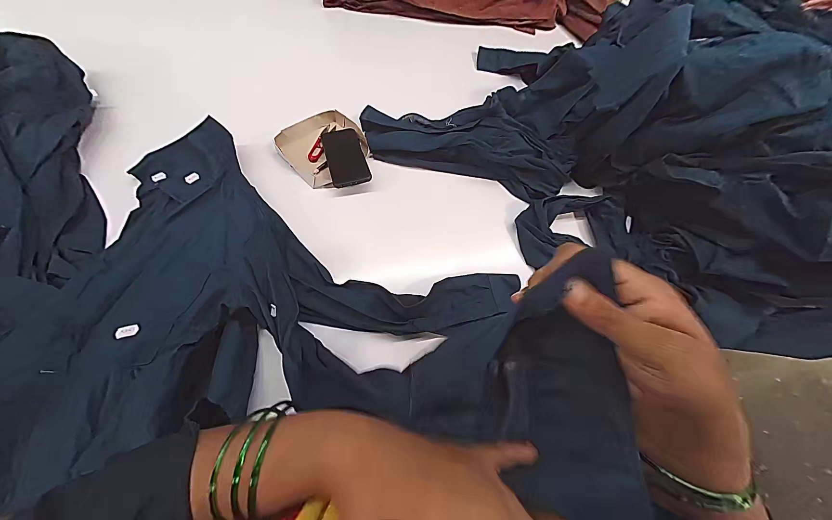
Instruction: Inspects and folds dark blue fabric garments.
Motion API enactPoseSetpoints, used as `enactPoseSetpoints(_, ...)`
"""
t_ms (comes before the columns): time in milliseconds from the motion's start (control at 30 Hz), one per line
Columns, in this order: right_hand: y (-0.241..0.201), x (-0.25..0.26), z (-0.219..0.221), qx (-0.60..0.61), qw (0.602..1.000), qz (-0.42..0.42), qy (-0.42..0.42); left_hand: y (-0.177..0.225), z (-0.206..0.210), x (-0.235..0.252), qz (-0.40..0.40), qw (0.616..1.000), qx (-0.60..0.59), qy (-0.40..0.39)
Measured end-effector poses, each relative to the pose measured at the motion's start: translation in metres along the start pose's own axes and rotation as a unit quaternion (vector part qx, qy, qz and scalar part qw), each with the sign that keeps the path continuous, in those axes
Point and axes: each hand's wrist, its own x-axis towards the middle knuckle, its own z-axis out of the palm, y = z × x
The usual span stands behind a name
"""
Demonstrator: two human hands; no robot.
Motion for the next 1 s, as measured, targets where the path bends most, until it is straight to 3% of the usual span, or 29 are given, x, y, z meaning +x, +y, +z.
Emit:
enactPoseSetpoints(67, -0.016, -0.008, 0.006, -0.037, 0.996, -0.044, 0.064, -0.013, -0.018, -0.006, -0.048, 0.992, 0.060, 0.102)
enactPoseSetpoints(100, -0.018, -0.013, 0.013, -0.080, 0.991, -0.061, 0.087, -0.020, -0.024, -0.013, -0.080, 0.967, 0.152, 0.189)
enactPoseSetpoints(167, -0.015, -0.022, 0.031, -0.141, 0.979, -0.087, 0.115, -0.031, -0.024, -0.023, -0.098, 0.858, 0.349, 0.365)
enactPoseSetpoints(233, -0.009, -0.025, 0.049, -0.186, 0.969, -0.110, 0.118, -0.034, -0.021, -0.024, -0.033, 0.784, 0.400, 0.474)
enactPoseSetpoints(267, -0.006, -0.025, 0.054, -0.200, 0.966, -0.125, 0.102, -0.032, -0.019, -0.023, -0.009, 0.770, 0.410, 0.489)
enactPoseSetpoints(333, -0.007, -0.023, 0.058, -0.191, 0.969, -0.148, 0.051, -0.028, -0.019, -0.023, 0.003, 0.793, 0.406, 0.454)
enactPoseSetpoints(400, -0.012, -0.021, 0.055, -0.151, 0.976, -0.148, 0.046, -0.029, -0.020, -0.023, -0.012, 0.816, 0.389, 0.428)
enactPoseSetpoints(433, -0.016, -0.021, 0.051, -0.135, 0.980, -0.137, 0.058, -0.031, -0.019, -0.024, -0.039, 0.809, 0.411, 0.419)
enactPoseSetpoints(500, -0.020, -0.023, 0.044, -0.116, 0.983, -0.115, 0.079, -0.031, -0.018, -0.030, -0.096, 0.750, 0.502, 0.421)
enactPoseSetpoints(600, -0.015, -0.027, 0.043, -0.119, 0.976, -0.089, 0.162, -0.030, -0.020, -0.040, -0.105, 0.649, 0.596, 0.460)
enactPoseSetpoints(667, -0.010, -0.026, 0.045, -0.101, 0.965, -0.083, 0.226, -0.026, -0.019, -0.045, -0.087, 0.626, 0.621, 0.464)
enactPoseSetpoints(733, -0.007, -0.025, 0.044, -0.066, 0.969, -0.081, 0.222, -0.027, -0.022, -0.048, -0.035, 0.663, 0.584, 0.466)
enactPoseSetpoints(900, -0.004, -0.026, 0.030, -0.045, 0.998, -0.052, -0.004, -0.019, -0.035, -0.061, -0.015, 0.848, 0.233, 0.477)
enactPoseSetpoints(933, -0.005, -0.026, 0.030, -0.057, 0.997, -0.056, 0.010, -0.018, -0.037, -0.063, -0.015, 0.879, 0.162, 0.449)
enactPoseSetpoints(1000, -0.005, -0.025, 0.034, -0.079, 0.986, -0.070, 0.129, -0.014, -0.037, -0.063, -0.028, 0.925, 0.079, 0.371)
